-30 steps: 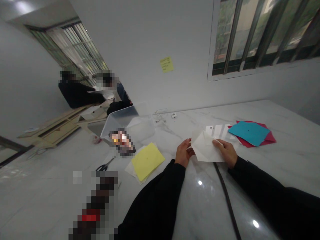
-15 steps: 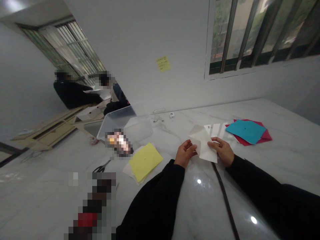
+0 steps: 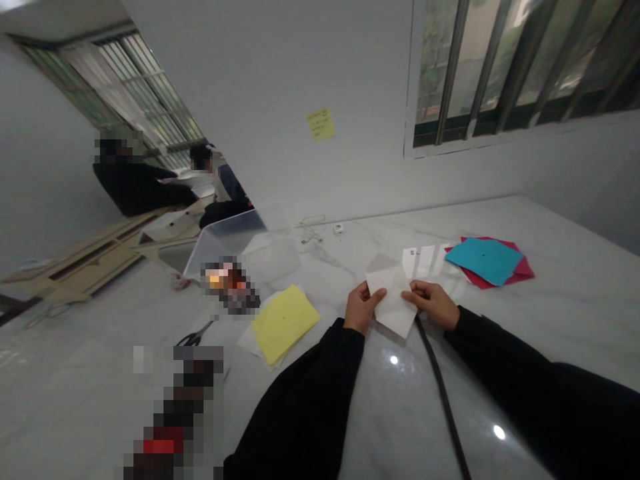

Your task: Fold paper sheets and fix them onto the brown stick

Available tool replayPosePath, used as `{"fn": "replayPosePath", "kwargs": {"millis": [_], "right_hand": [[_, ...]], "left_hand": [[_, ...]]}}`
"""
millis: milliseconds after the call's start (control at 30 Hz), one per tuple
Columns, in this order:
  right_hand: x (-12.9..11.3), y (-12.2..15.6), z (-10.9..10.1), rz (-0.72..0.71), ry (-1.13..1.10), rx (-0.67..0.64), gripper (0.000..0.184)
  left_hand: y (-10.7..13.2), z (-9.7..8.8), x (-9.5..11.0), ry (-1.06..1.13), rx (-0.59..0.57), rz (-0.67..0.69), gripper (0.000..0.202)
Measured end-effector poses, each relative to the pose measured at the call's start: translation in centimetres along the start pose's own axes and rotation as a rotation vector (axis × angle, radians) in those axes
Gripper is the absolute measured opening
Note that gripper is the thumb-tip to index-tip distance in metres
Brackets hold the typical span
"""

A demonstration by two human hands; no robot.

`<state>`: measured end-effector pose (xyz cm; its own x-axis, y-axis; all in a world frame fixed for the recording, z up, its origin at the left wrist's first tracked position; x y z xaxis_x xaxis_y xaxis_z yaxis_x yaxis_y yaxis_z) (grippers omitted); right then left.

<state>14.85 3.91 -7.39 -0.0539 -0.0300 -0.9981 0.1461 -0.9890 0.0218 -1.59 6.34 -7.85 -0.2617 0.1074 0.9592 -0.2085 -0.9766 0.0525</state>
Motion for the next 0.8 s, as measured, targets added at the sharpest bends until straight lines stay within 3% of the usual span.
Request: {"fn": "replayPosePath", "kwargs": {"millis": [233, 800], "right_hand": [[0.1, 0.0, 0.1, -0.036, 0.051, -0.030, 0.040], [0.0, 0.4, 0.1, -0.027, 0.104, -0.041, 0.037]], "left_hand": [[0.2, -0.1, 0.6, -0.112, 0.035, 0.025, 0.055], [0.9, 0.9, 0.7, -0.160, -0.062, 0.036, 0.051]]}}
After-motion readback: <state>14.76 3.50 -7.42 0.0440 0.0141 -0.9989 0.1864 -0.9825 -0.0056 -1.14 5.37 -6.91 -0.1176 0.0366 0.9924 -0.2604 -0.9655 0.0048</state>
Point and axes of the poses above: each hand's wrist, its own y-axis away from the middle knuckle, its own z-axis out of the palm, x = y × z, the point moved 7 cm from there along -y, towards the middle knuckle, and after that the axes turned 2 degrees about -y, right-handed, at the moved point
